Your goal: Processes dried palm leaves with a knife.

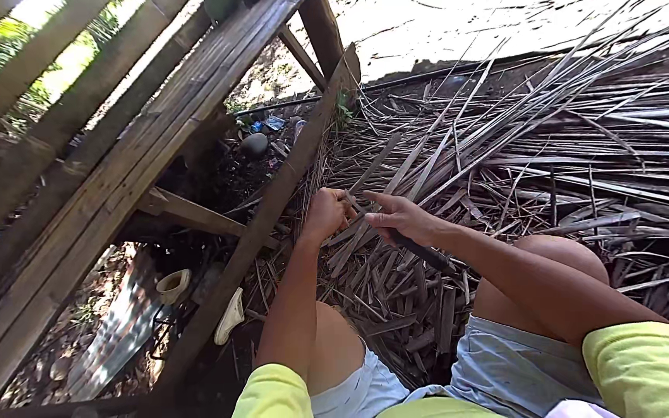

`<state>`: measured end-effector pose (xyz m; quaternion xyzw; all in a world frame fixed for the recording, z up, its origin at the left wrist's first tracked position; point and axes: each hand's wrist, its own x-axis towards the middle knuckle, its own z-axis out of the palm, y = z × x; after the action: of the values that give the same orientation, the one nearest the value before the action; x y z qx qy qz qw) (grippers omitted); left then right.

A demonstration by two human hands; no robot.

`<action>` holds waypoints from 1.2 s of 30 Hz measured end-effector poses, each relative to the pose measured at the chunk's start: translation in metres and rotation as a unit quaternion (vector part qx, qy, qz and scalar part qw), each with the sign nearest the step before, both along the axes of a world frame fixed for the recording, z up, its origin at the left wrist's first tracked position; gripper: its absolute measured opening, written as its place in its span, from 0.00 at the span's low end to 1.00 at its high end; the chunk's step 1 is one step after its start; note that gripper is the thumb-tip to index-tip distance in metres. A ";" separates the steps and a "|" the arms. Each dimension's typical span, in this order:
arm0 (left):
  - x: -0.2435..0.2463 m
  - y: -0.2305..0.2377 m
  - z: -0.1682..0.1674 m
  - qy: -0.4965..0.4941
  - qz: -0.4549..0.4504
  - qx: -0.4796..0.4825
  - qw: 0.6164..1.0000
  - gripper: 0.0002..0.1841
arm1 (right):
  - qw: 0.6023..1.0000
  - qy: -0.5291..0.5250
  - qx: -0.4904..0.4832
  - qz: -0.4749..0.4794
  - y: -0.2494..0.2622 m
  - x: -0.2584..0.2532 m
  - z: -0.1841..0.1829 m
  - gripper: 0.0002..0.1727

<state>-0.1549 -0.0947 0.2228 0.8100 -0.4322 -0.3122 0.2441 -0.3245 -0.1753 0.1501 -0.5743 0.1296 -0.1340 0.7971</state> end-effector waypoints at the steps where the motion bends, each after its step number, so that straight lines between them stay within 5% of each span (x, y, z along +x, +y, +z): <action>1: -0.002 0.000 0.001 0.015 -0.003 -0.011 1.000 0.14 | 1.000 -0.001 -0.009 0.007 0.001 0.003 -0.002 0.35; 5: -0.005 -0.001 -0.002 0.008 -0.029 -0.033 0.999 0.11 | 0.999 -0.012 -0.031 0.001 -0.007 0.007 0.000 0.28; 11: -0.026 -0.001 -0.012 -0.204 -0.077 -0.017 0.976 0.11 | 0.998 0.021 -0.021 -0.058 -0.012 0.013 -0.003 0.12; 13: -0.037 0.002 -0.011 -0.256 -0.076 -0.013 0.964 0.11 | 0.990 0.030 -0.105 -0.084 -0.015 0.015 -0.005 0.12; 15: -0.045 0.003 -0.011 -0.288 -0.072 -0.014 0.955 0.10 | 0.941 0.058 -0.305 -0.133 -0.020 0.016 -0.010 0.15; 17: -0.049 0.004 -0.012 -0.298 -0.067 -0.028 0.952 0.11 | 0.907 0.073 -0.386 -0.155 -0.023 0.015 -0.014 0.16; 19: -0.050 0.005 -0.009 -0.301 -0.057 -0.039 0.951 0.10 | 0.920 0.078 -0.361 -0.133 -0.022 0.013 -0.009 0.17; 24: -0.039 -0.003 -0.014 -0.325 -0.059 -0.027 0.944 0.12 | 0.992 0.034 -0.106 -0.055 -0.019 0.007 -0.006 0.23; 26: -0.042 -0.002 -0.020 -0.348 -0.075 -0.054 0.933 0.13 | 0.981 0.044 -0.171 -0.078 -0.025 0.008 -0.008 0.14; 31: -0.058 -0.003 -0.017 -0.373 -0.054 -0.044 0.925 0.12 | 0.940 0.071 -0.307 -0.132 -0.029 0.013 -0.008 0.17; 36: -0.066 0.016 -0.011 -0.392 -0.063 -0.094 0.913 0.09 | 0.949 0.102 -0.192 -0.229 -0.065 0.012 -0.009 0.18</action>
<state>-0.2211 -0.0789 0.2120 0.8118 -0.5706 0.0580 0.1097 -0.3124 -0.2405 0.1408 -0.6819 0.3097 -0.2758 0.6025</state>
